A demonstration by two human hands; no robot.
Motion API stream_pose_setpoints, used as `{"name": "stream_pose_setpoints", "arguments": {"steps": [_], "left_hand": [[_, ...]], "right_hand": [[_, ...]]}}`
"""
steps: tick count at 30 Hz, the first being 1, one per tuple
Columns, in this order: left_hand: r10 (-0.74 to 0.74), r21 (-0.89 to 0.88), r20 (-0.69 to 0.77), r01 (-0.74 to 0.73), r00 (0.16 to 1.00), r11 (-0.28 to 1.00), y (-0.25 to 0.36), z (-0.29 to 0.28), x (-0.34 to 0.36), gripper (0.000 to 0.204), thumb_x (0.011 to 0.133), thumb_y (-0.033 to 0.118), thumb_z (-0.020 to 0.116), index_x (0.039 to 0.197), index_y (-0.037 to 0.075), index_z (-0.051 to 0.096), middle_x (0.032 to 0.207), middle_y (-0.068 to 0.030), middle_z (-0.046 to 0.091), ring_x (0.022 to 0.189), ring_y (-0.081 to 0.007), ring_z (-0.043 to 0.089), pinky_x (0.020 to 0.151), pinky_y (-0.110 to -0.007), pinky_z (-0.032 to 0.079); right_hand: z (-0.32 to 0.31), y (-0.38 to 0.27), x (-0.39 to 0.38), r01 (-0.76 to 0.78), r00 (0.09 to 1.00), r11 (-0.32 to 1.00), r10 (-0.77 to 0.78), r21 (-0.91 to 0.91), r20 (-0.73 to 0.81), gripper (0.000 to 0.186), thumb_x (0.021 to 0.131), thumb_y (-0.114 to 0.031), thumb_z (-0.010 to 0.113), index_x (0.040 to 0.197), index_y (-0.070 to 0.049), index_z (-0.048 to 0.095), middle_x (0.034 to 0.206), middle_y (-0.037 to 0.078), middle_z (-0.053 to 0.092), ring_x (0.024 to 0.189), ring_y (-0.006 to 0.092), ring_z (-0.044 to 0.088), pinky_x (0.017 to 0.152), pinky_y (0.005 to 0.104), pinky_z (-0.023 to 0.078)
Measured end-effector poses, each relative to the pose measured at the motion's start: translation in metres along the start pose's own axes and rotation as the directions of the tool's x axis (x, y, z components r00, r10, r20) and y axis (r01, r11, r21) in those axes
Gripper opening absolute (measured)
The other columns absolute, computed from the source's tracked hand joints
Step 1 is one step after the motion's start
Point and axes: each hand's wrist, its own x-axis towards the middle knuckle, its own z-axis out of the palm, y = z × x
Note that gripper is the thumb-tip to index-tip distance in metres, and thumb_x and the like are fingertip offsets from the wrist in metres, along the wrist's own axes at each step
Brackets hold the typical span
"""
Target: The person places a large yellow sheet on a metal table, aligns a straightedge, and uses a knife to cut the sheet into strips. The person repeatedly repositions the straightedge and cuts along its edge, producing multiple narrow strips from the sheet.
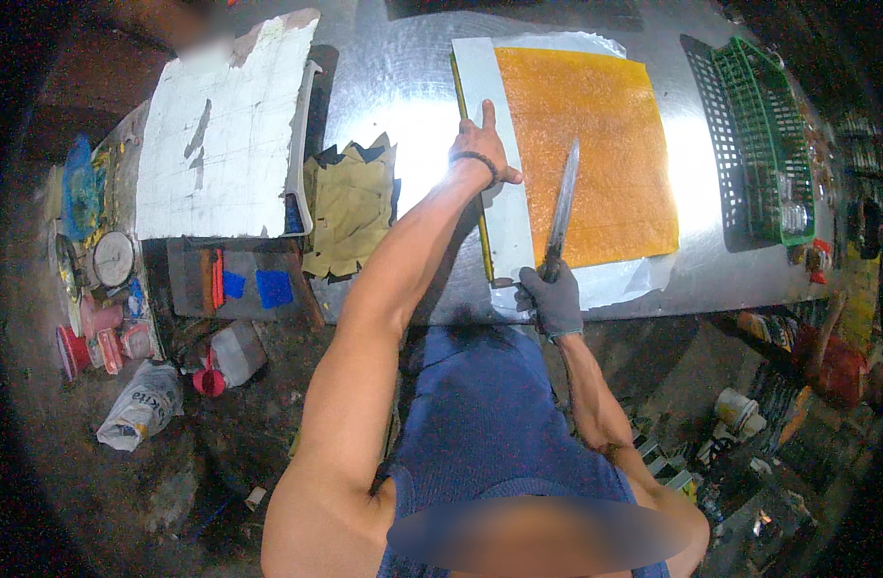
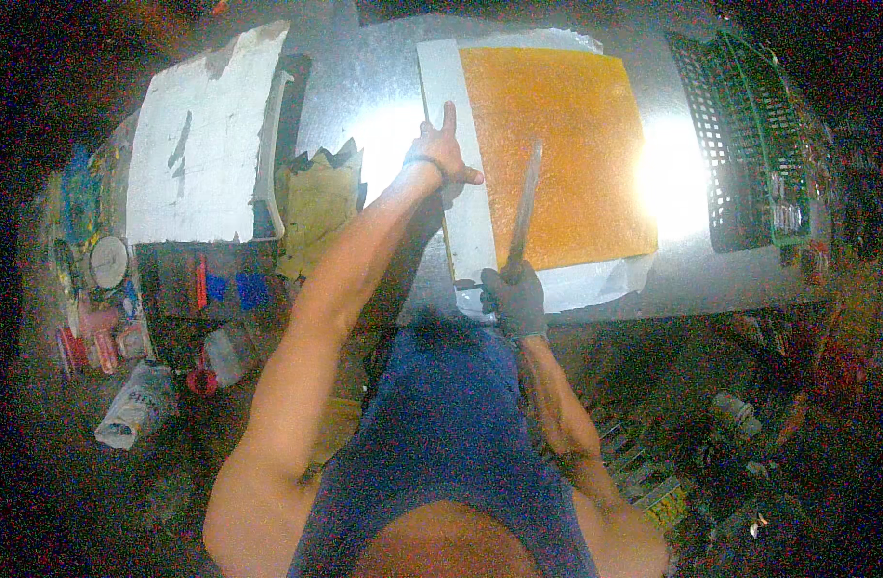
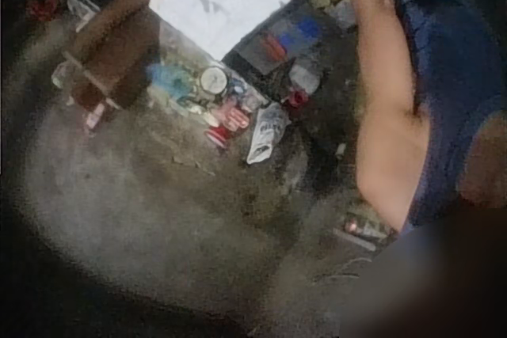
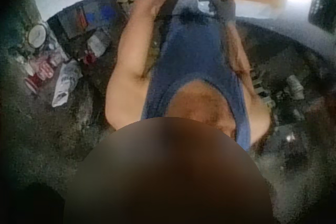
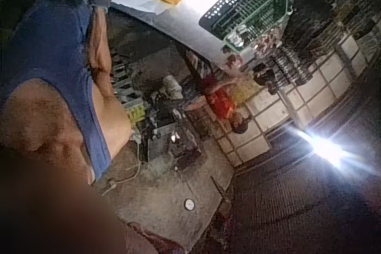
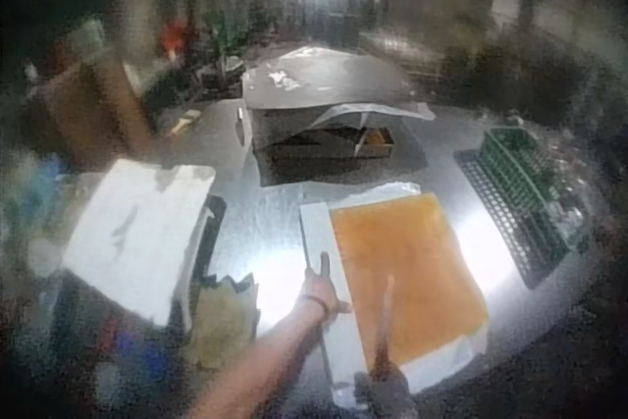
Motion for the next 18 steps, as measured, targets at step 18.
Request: {"name": "stream_pose_setpoints", "arguments": {"steps": [18], "left_hand": [[-0.032,-0.067,0.032,0.034,0.999,0.997,0.0009,-0.0007,-0.0001,0.150,0.055,0.047,0.098,0.162,0.012,-0.001,0.151,-0.0373,0.031,0.138,-0.0480,0.044,0.112,-0.050,0.045]], "right_hand": [[0.0003,0.0019,0.0004,-0.010,1.000,0.999,0.010,0.031,-0.002,0.030,0.089,-0.012,0.075,0.094,-0.005,0.046,0.074,0.010,0.063,0.055,0.0183,0.064,0.047,0.0326,0.053]]}}
